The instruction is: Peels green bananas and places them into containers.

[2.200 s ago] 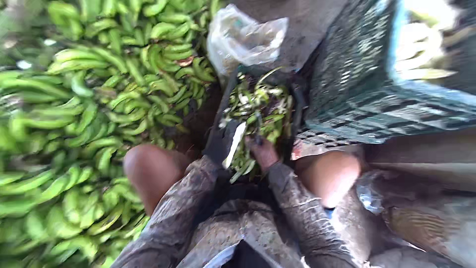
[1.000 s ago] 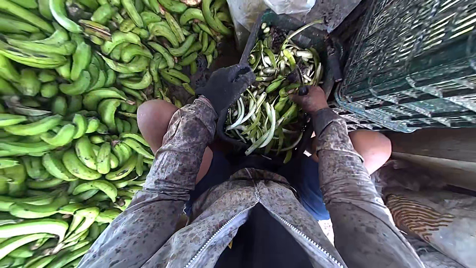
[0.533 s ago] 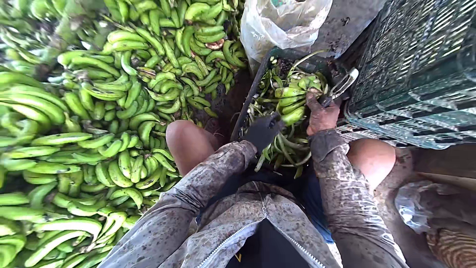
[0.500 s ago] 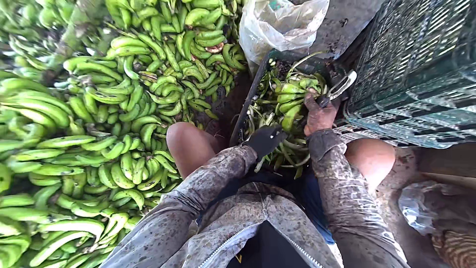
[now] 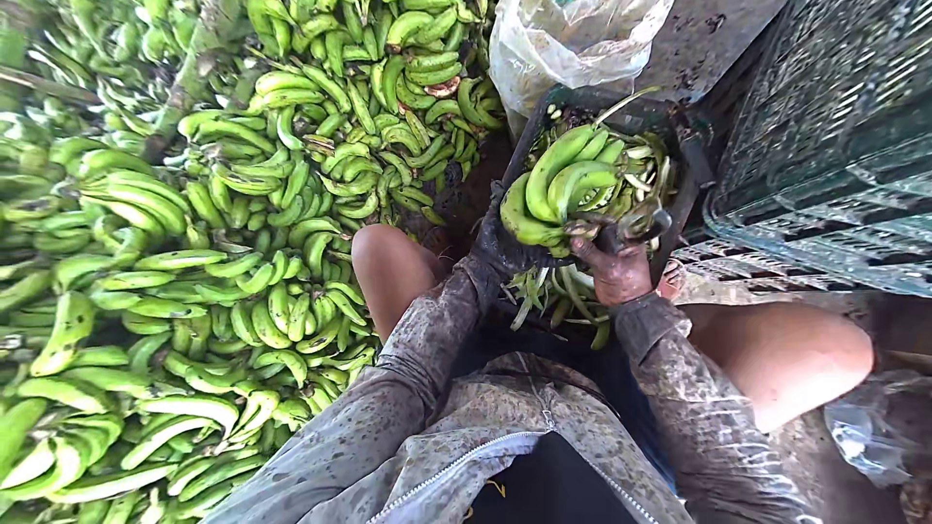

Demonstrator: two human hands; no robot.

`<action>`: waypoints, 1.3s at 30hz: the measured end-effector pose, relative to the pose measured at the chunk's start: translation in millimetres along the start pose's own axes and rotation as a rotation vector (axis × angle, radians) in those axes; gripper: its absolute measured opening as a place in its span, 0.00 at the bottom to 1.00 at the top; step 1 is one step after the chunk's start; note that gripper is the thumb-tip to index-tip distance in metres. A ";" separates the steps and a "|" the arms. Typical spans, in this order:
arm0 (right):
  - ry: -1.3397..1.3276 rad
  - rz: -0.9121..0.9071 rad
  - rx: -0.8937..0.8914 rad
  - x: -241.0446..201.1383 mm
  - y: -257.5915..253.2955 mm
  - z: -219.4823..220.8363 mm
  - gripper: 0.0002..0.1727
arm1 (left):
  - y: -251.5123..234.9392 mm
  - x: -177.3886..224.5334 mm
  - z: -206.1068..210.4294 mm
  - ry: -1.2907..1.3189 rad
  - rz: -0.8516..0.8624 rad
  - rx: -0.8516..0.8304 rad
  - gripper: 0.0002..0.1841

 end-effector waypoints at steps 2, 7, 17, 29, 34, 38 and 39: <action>-0.025 -0.008 -0.035 6.0 7.3 0.7 0.24 | 1.6 4.8 -0.1 0.008 0.077 0.034 0.42; 0.099 0.085 -0.127 15.8 14.7 -16.3 0.24 | 19.0 27.4 0.0 -0.116 0.192 0.047 0.17; 0.201 0.379 0.065 52.2 8.1 -7.9 0.26 | 0.6 43.6 0.7 -0.738 0.151 -0.125 0.57; 0.903 0.729 -0.030 56.9 0.5 5.6 0.18 | 2.9 9.9 -62.3 -0.710 0.003 0.241 0.50; 0.862 0.722 -0.073 55.5 6.6 4.4 0.19 | 13.7 4.9 -67.0 -0.584 -0.070 0.331 0.46; 0.544 0.610 0.008 51.0 12.9 8.1 0.19 | 19.7 18.0 -45.7 -0.492 0.082 0.177 0.40; 0.490 0.599 0.043 50.8 12.3 9.5 0.20 | 17.8 19.2 -42.1 -0.517 0.130 0.108 0.43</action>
Point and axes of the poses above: each hand's wrist, its own y-axis away from the middle knuckle, its own z-axis out of the palm, x = y × z, the point moved 4 cm from there along -y, towards the middle knuckle, and after that the axes turned 5 degrees about z, right-handed, at the moved point
